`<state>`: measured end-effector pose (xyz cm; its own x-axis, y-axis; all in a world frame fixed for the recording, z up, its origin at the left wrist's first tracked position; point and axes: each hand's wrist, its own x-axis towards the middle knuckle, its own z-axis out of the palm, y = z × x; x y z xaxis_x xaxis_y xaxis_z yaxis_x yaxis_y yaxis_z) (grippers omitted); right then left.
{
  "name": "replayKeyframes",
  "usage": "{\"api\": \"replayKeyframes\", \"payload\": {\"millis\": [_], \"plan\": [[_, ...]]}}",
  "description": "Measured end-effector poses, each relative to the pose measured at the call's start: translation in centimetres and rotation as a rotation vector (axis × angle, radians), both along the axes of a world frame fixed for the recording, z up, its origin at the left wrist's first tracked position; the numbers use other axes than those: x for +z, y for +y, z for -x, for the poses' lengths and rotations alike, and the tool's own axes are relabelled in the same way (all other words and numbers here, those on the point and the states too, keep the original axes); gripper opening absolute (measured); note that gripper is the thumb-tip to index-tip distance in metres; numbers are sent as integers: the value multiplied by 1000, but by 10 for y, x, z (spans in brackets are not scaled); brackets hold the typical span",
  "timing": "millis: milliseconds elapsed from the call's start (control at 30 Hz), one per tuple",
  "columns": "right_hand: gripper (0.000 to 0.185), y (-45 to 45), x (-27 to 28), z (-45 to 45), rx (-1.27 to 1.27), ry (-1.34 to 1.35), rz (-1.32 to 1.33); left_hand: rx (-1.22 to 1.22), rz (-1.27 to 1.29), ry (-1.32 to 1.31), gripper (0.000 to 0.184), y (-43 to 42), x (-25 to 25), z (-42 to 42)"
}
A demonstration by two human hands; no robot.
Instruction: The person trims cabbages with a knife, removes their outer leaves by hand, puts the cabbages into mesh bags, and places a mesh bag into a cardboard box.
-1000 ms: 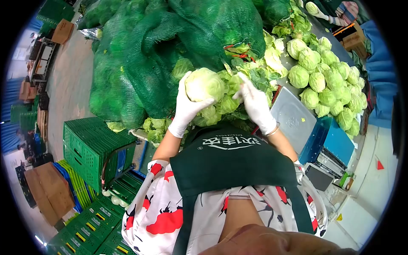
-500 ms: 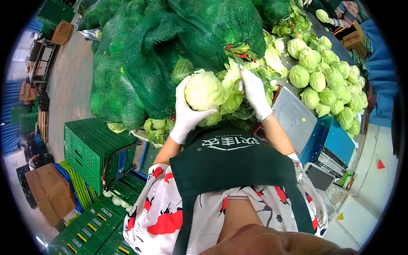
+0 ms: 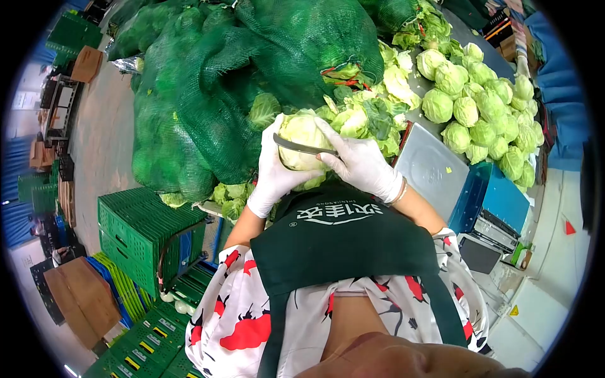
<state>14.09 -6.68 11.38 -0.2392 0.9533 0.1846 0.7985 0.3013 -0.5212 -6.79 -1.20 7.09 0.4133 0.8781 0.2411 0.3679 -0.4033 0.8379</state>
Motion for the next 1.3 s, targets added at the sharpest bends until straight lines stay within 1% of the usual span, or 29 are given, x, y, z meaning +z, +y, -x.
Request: {"api": "replayKeyframes", "payload": {"millis": [67,133,167,267,300,333,367,433,467,533,567,600,667,700,733,800,867,900,933,967,1000,1033,1067,1100,1133,1167,1200,1233,1300], "plan": [[62,0,4,-1,-11,-127,43,-40,-2,0,116,3,-2,1],[59,0,-1,3,-15,-247,-64,-87,86,-35,113,5,-5,2],[58,0,-5,5,-17,-307,-118,-94,54,-1,111,3,-5,2],[50,12,-17,-1,-190,-271,-229,-128,7,79,113,-8,-2,3],[44,16,-13,-5,-266,-165,-201,-142,24,84,116,-14,2,1],[39,17,-14,-14,-309,56,-109,-154,40,90,120,-17,4,0],[38,19,-14,-20,-346,259,-43,-153,111,-20,124,-16,-2,3],[39,27,-27,-40,-471,515,98,-159,249,-240,133,-12,-11,10],[41,33,-43,-57,-559,567,173,-209,433,-466,129,-10,-8,11],[47,43,-72,-84,-697,787,252,-125,787,-662,116,-7,9,8],[49,39,-81,-90,-644,772,281,-328,762,-911,108,-5,-11,13],[52,39,-84,-92,-585,757,309,-265,886,-1016,107,-3,-17,14],[58,27,-41,-64,-485,523,582,-123,1149,-1216,107,-2,-24,17],[73,22,-35,-58,-460,453,557,-138,1111,-1195,105,0,-26,15],[77,19,-29,-52,-460,519,452,-158,1074,-1175,102,1,-27,11],[84,17,-10,-46,-368,860,433,-138,1061,-1131,98,-2,-28,6],[94,15,-9,-38,-202,870,341,-102,1098,-1068,95,-1,-25,-4],[99,13,-11,-35,-114,769,281,-133,979,-825,90,2,-19,-11],[104,11,-17,-32,-44,653,224,-176,942,-835,85,5,-31,-15],[104,9,-24,-27,-56,621,147,-238,1008,-849,82,2,-22,-20],[103,6,-32,-24,-64,583,74,-263,1037,-763,84,1,-31,-15],[104,5,-41,-26,-88,663,180,-243,1024,-658,86,3,-40,-11],[105,2,-45,-30,-97,752,285,-210,1078,-640,82,6,-45,-9],[104,-6,-42,-31,-119,837,329,-323,982,-423,75,10,-24,-17],[103,-12,-41,-30,-127,924,379,-285,953,-335,68,11,-22,-15],[101,-13,-47,-32,-177,832,332,-255,831,-367,66,14,-23,-24],[103,-15,-48,-35,-181,847,325,-224,707,-403,64,8,-11,-36],[103,-17,-54,-37,-202,781,278,-186,719,-503,62,4,6,-50],[105,-22,-51,-42,-241,674,232,-313,678,-388,57,10,18,-63]]}}
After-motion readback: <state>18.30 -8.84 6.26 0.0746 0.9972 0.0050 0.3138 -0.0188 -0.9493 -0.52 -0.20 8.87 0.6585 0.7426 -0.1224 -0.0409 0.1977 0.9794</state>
